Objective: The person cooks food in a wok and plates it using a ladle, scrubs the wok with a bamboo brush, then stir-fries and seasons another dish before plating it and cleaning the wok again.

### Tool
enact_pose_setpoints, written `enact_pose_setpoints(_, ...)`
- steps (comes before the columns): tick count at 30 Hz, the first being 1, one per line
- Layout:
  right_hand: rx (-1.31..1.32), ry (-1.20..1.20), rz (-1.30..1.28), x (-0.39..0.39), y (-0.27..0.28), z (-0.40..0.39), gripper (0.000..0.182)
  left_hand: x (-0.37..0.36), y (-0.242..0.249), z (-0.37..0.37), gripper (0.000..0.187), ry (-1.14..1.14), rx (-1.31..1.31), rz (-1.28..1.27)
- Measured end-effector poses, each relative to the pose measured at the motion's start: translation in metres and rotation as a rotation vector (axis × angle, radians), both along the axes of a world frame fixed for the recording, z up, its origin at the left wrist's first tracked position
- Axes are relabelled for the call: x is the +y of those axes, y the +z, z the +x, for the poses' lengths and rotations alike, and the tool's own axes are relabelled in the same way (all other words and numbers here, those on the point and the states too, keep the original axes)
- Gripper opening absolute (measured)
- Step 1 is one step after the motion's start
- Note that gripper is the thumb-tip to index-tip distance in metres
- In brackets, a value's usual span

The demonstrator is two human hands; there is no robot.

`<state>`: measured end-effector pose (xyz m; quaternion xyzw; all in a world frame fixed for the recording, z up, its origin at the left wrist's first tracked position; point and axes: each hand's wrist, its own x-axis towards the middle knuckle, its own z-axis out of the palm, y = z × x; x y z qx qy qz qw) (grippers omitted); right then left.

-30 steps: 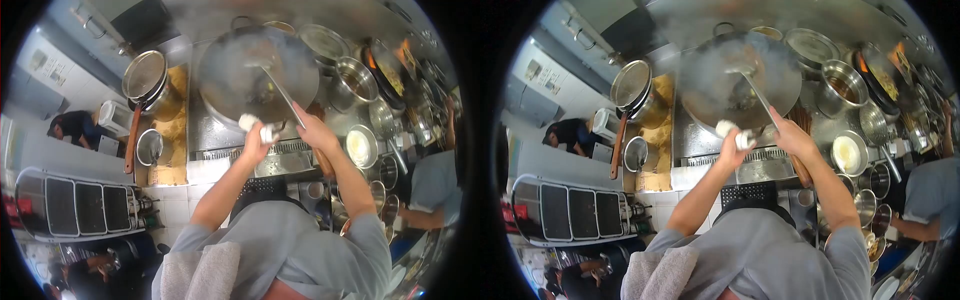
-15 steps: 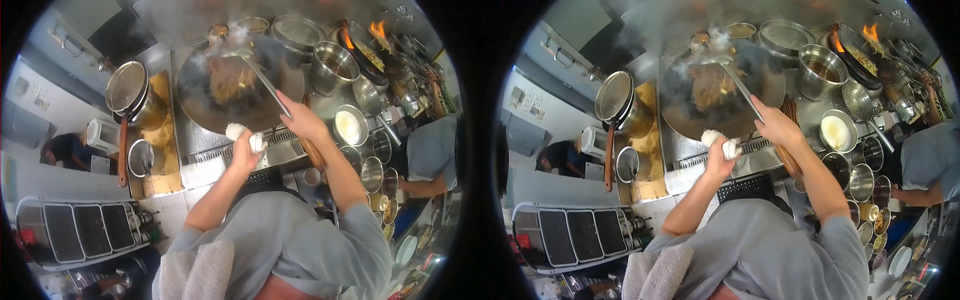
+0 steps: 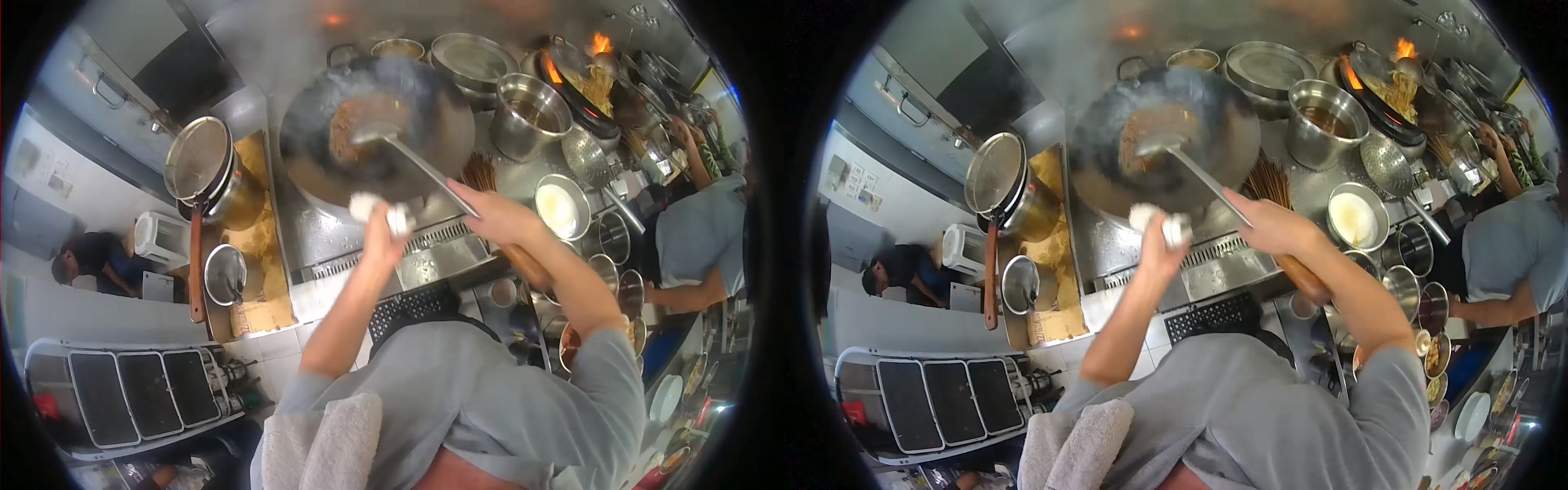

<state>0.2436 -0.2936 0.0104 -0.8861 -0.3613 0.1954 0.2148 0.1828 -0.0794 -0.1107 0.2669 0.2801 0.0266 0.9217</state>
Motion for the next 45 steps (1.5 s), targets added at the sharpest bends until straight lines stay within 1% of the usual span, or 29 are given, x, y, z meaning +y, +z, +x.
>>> enact_pose_setpoints(2, 0.293, -0.033, -0.027, -0.010, 0.048, 0.006, 0.073, -0.004, 0.040, -0.007, 0.015, -0.040, 0.018, 0.039)
enact_pose_setpoints(3, 0.461, -0.050, -0.053, -0.020, 0.057, 0.005, 0.073, -0.004, 0.061, -0.008, 0.016, -0.036, 0.046, 0.049)
enact_pose_setpoints(4, 0.273, 0.051, 0.030, -0.024, 0.032, 0.018, 0.073, -0.003, 0.068, -0.012, 0.017, -0.028, 0.092, 0.050)
enact_pose_setpoints(5, 0.054, 0.168, 0.103, -0.021, 0.007, 0.034, 0.071, 0.015, 0.048, 0.006, 0.016, -0.068, 0.039, 0.089)
enact_pose_setpoints(7, 0.121, 0.015, -0.024, 0.015, 0.022, 0.036, 0.069, 0.036, 0.003, 0.039, 0.014, -0.106, -0.107, 0.071)
enact_pose_setpoints(10, 0.009, -0.061, 0.015, 0.041, -0.006, 0.048, 0.068, -0.004, -0.009, 0.018, 0.013, 0.021, -0.088, 0.017)
enact_pose_setpoints(11, -0.026, -0.049, 0.041, 0.037, -0.008, 0.046, 0.068, -0.014, -0.016, 0.004, 0.012, -0.012, -0.079, 0.081)
enact_pose_setpoints(13, -0.093, -0.043, 0.100, 0.025, -0.010, 0.039, 0.068, -0.029, 0.024, -0.022, 0.014, -0.122, -0.005, 0.051)
enact_pose_setpoints(15, -0.039, -0.016, 0.131, 0.003, 0.008, 0.030, 0.068, -0.016, 0.030, -0.013, 0.023, 0.026, 0.010, -0.027)
enact_pose_setpoints(16, -0.009, -0.001, 0.146, -0.009, 0.010, 0.028, 0.068, 0.001, 0.042, 0.000, 0.024, -0.002, -0.008, 0.011)
enact_pose_setpoints(17, -0.143, 0.117, 0.303, -0.024, 0.000, 0.031, 0.065, 0.016, 0.053, 0.017, 0.024, 0.002, 0.003, 0.017)
enact_pose_setpoints(19, 0.144, 0.082, 0.129, -0.043, 0.047, 0.014, 0.065, 0.035, 0.052, 0.031, 0.023, -0.053, 0.020, 0.004)
enact_pose_setpoints(22, 0.311, -0.003, -0.010, -0.043, 0.057, 0.014, 0.065, 0.033, 0.042, 0.036, 0.021, -0.056, 0.046, 0.023)
enact_pose_setpoints(23, 0.216, 0.016, 0.010, -0.035, 0.035, 0.017, 0.066, 0.035, 0.029, 0.043, 0.020, -0.094, -0.017, 0.038)
enact_pose_setpoints(25, -0.017, 0.056, 0.046, -0.007, -0.015, 0.042, 0.070, 0.030, -0.009, 0.054, 0.017, -0.034, -0.086, 0.071)
enact_pose_setpoints(27, -0.053, 0.051, 0.031, -0.004, -0.011, 0.036, 0.070, 0.000, -0.003, 0.030, 0.016, 0.057, -0.008, 0.036)
enact_pose_setpoints(28, -0.081, 0.044, 0.033, -0.002, -0.005, 0.036, 0.070, -0.009, 0.014, 0.006, 0.018, 0.006, -0.004, 0.059)
enact_pose_setpoints(29, 0.019, 0.033, 0.021, -0.003, 0.010, 0.038, 0.070, -0.015, 0.030, -0.010, 0.019, -0.057, -0.060, 0.080)
enact_pose_setpoints(31, 0.249, 0.022, -0.011, -0.012, 0.042, 0.034, 0.071, -0.003, 0.045, -0.017, 0.021, -0.188, -0.054, 0.147)
enact_pose_setpoints(32, 0.244, 0.021, 0.002, -0.008, 0.032, 0.043, 0.070, 0.007, 0.049, -0.004, 0.019, -0.150, 0.001, 0.115)
enact_pose_setpoints(33, 0.252, -0.002, -0.055, 0.006, 0.039, 0.043, 0.069, 0.019, 0.052, 0.015, 0.018, -0.108, 0.062, 0.080)
enact_pose_setpoints(34, 0.129, 0.039, -0.004, 0.018, 0.026, 0.051, 0.068, 0.040, 0.019, 0.036, 0.017, -0.174, -0.082, 0.046)
enact_pose_setpoints(35, -0.008, 0.080, 0.051, 0.029, 0.004, 0.061, 0.067, 0.037, 0.008, 0.037, 0.017, -0.107, -0.066, 0.046)
enact_pose_setpoints(37, -0.172, -0.003, 0.129, 0.044, -0.036, 0.069, 0.066, 0.013, -0.004, 0.032, 0.018, 0.021, -0.037, 0.043)
enact_pose_setpoints(39, -0.081, -0.084, 0.106, 0.046, -0.004, 0.040, 0.067, -0.007, -0.019, -0.002, 0.016, -0.052, -0.130, 0.017)
enact_pose_setpoints(41, -0.087, -0.089, 0.111, 0.032, 0.009, 0.021, 0.068, -0.018, 0.008, -0.028, 0.015, -0.152, -0.050, -0.005)
enact_pose_setpoints(42, -0.112, -0.065, 0.138, 0.022, 0.013, 0.017, 0.068, -0.020, 0.031, -0.029, 0.015, -0.097, -0.008, 0.014)
enact_pose_setpoints(44, -0.139, -0.013, 0.187, -0.004, 0.014, 0.003, 0.069, 0.006, 0.041, 0.001, 0.013, -0.031, -0.006, -0.016)
enact_pose_setpoints(45, -0.080, 0.032, 0.199, -0.016, 0.013, -0.006, 0.070, 0.019, 0.051, 0.011, 0.012, -0.012, 0.021, -0.003)
